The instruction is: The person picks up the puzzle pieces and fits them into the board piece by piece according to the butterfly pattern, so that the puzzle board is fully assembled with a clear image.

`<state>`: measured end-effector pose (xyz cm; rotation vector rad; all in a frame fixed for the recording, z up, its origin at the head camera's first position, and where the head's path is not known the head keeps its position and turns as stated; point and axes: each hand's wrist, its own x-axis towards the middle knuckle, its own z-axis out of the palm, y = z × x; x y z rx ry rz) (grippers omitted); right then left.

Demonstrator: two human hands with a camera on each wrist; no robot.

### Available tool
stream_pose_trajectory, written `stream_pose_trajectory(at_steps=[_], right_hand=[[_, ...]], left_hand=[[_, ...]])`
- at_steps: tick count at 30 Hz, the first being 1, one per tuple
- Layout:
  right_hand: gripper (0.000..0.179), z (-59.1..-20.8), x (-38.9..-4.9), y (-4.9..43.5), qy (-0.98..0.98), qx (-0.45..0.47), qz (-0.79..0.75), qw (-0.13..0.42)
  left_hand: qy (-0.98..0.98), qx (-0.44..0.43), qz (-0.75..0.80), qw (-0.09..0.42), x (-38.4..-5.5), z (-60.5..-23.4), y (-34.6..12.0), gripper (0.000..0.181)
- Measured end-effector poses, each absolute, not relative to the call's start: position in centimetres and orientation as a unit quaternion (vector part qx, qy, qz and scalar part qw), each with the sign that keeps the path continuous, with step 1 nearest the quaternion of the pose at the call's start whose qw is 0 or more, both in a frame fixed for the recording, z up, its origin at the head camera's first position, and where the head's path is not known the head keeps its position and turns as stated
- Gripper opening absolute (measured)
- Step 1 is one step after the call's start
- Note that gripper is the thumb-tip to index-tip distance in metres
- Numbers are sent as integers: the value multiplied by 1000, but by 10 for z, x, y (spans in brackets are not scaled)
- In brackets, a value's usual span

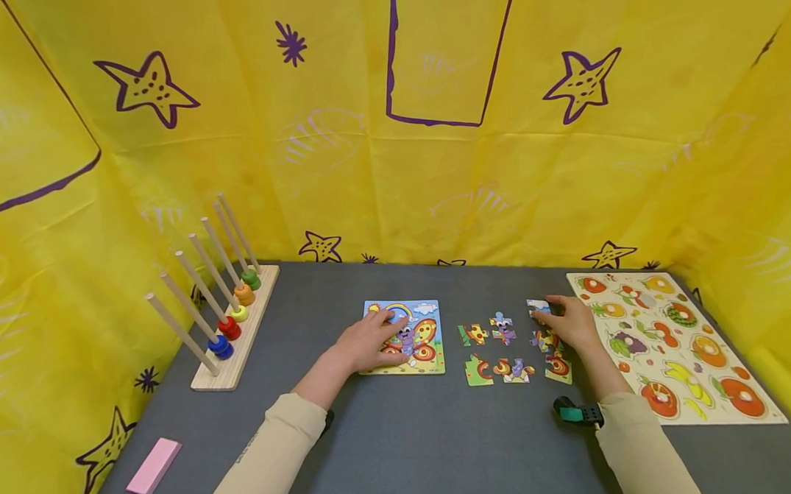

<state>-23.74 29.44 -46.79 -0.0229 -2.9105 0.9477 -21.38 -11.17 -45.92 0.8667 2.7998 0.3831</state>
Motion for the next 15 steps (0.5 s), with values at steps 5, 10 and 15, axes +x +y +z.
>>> stream_pose_trajectory(at_steps=[5, 10, 15], right_hand=[[60, -468, -238, 296, -949, -9, 315, 21], [58, -468, -238, 296, -944, -20, 328, 18], [49, -468, -236, 292, -927, -57, 369, 40]], left_hand=[[940, 299, 138, 91, -212, -458, -112, 71], [939, 299, 140, 92, -212, -457, -112, 70], [941, 297, 135, 90, -212, -458, -111, 70]])
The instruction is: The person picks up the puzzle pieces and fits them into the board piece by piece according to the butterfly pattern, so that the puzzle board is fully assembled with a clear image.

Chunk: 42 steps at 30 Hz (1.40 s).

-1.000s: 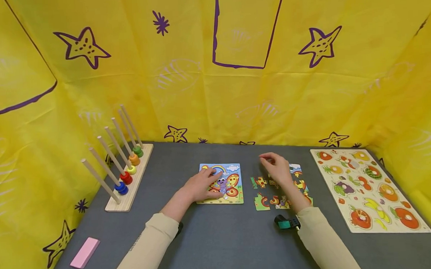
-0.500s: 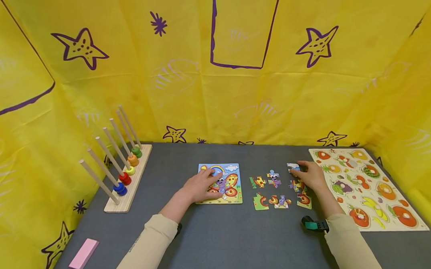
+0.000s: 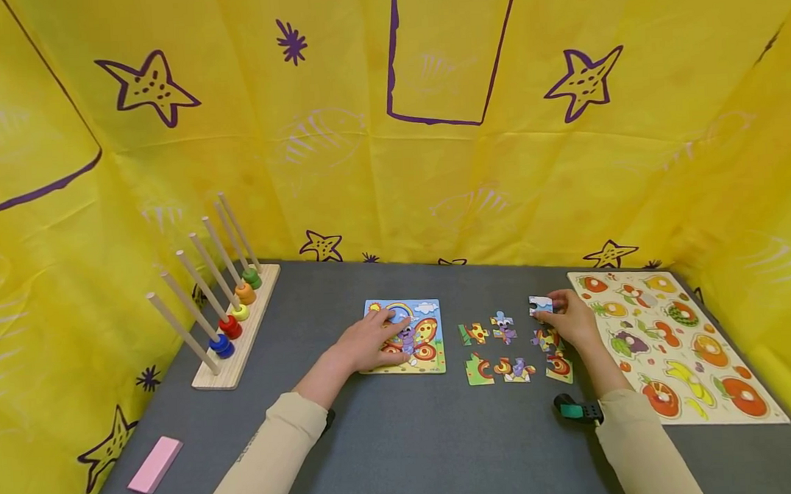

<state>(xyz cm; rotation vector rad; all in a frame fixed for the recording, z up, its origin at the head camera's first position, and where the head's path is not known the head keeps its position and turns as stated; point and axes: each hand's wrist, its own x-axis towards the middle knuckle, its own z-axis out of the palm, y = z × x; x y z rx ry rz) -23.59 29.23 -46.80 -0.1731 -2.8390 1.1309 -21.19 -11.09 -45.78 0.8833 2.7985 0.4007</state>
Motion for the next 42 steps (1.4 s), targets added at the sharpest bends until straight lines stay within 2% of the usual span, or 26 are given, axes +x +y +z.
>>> stream_pose_trajectory(at_steps=[4, 7, 11, 19, 24, 32, 42], right_hand=[[33, -468, -235, 279, -906, -99, 398, 102], [31, -467, -235, 262, -889, -125, 422, 125], [33, -466, -236, 233, -873, -118, 460, 109], [29, -465, -238, 175, -855, -28, 515, 55], [26, -469, -242, 146, -853, -3, 521, 34], [23, -475, -250, 118, -868, 10, 495, 26], [17, -481, -257, 109, -897, 30, 439, 41]], left_hand=[[941, 297, 136, 87, -213, -458, -110, 70], [942, 293, 138, 90, -213, -457, -111, 70], [943, 287, 142, 91, -213, -456, -110, 69], [942, 291, 139, 88, -213, -457, -109, 68], [942, 292, 139, 88, -213, -457, -108, 68], [944, 284, 139, 96, -213, -457, -108, 70], [945, 292, 114, 93, -213, -457, -108, 68]])
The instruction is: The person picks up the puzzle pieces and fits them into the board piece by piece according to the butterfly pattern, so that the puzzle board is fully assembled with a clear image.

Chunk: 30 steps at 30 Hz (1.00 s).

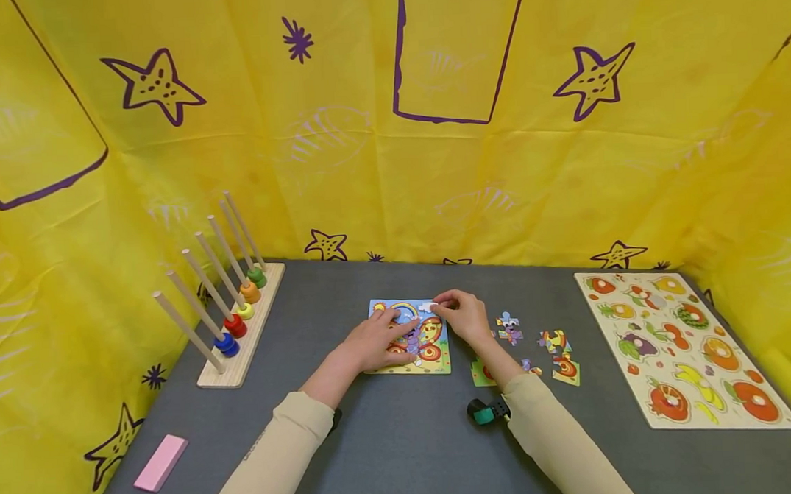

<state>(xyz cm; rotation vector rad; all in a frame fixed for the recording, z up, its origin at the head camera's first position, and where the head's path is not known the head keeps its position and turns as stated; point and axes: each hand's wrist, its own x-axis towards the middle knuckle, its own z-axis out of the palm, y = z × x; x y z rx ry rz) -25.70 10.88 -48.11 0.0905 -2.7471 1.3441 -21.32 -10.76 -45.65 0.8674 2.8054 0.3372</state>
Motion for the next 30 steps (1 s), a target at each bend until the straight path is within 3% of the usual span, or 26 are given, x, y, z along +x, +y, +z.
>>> stream_pose_trajectory(at_steps=[24, 30], right_hand=[[12, -483, -256, 102, -917, 39, 394, 57], [11, -480, -253, 103, -923, 68, 377, 39]], left_hand=[[949, 288, 96, 88, -212, -451, -104, 67], [951, 286, 83, 86, -214, -453, -103, 67]])
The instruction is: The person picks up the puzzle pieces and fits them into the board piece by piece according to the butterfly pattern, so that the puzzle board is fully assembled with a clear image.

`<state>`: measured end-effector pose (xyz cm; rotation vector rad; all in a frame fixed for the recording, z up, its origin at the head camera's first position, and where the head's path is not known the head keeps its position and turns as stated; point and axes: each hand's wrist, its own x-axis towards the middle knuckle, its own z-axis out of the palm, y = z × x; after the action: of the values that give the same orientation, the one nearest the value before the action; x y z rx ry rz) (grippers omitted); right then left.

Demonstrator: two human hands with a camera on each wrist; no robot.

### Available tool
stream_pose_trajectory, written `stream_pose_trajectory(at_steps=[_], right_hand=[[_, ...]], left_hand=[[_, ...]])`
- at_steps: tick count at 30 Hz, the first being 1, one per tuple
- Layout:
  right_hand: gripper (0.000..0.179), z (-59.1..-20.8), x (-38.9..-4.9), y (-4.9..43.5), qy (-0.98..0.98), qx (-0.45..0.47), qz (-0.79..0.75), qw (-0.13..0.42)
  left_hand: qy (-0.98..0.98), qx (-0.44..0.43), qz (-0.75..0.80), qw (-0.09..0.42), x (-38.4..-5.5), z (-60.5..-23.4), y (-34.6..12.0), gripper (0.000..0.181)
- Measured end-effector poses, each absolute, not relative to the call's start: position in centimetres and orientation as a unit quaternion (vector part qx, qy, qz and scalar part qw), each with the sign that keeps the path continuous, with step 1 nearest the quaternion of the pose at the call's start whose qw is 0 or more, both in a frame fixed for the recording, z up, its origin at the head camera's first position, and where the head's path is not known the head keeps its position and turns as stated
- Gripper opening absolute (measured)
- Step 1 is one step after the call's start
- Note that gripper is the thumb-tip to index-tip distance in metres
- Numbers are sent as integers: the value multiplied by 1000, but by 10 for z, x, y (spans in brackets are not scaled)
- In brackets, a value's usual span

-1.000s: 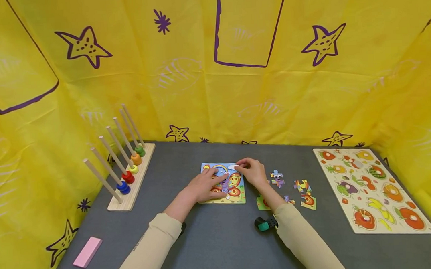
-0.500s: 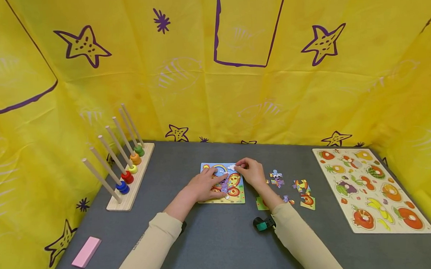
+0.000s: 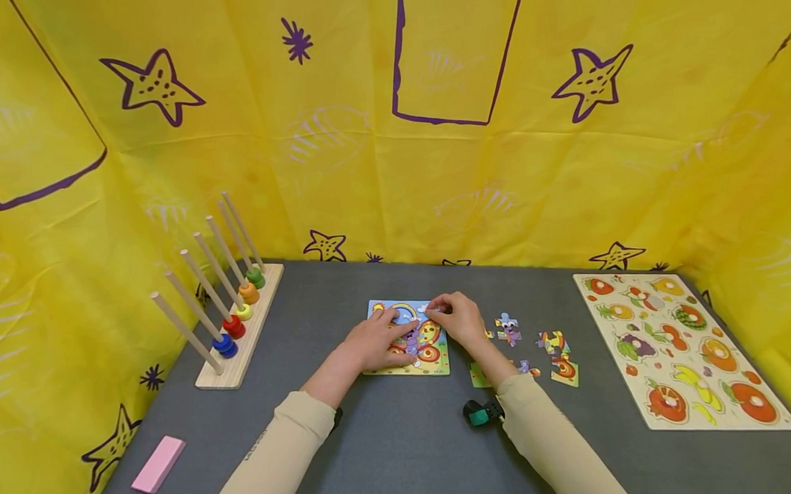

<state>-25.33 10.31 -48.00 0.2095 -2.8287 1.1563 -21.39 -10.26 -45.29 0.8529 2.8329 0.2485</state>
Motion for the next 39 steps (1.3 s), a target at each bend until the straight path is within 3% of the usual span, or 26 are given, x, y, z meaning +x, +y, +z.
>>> stream_pose_trajectory(at_steps=[14, 24, 34, 39], right_hand=[[17, -480, -252, 101, -921, 101, 376, 24], [17, -481, -252, 99, -921, 102, 374, 22], [17, -479, -245, 100, -927, 101, 358, 42], [15, -479, -239, 109, -902, 103, 410, 84]], left_hand=[[952, 289, 82, 67, -216, -457, -102, 70], [946, 232, 216, 68, -225, -464, -106, 66], [924, 226, 305, 44, -216, -465, -119, 66], [916, 215, 336, 49, -206, -462, -131, 72]])
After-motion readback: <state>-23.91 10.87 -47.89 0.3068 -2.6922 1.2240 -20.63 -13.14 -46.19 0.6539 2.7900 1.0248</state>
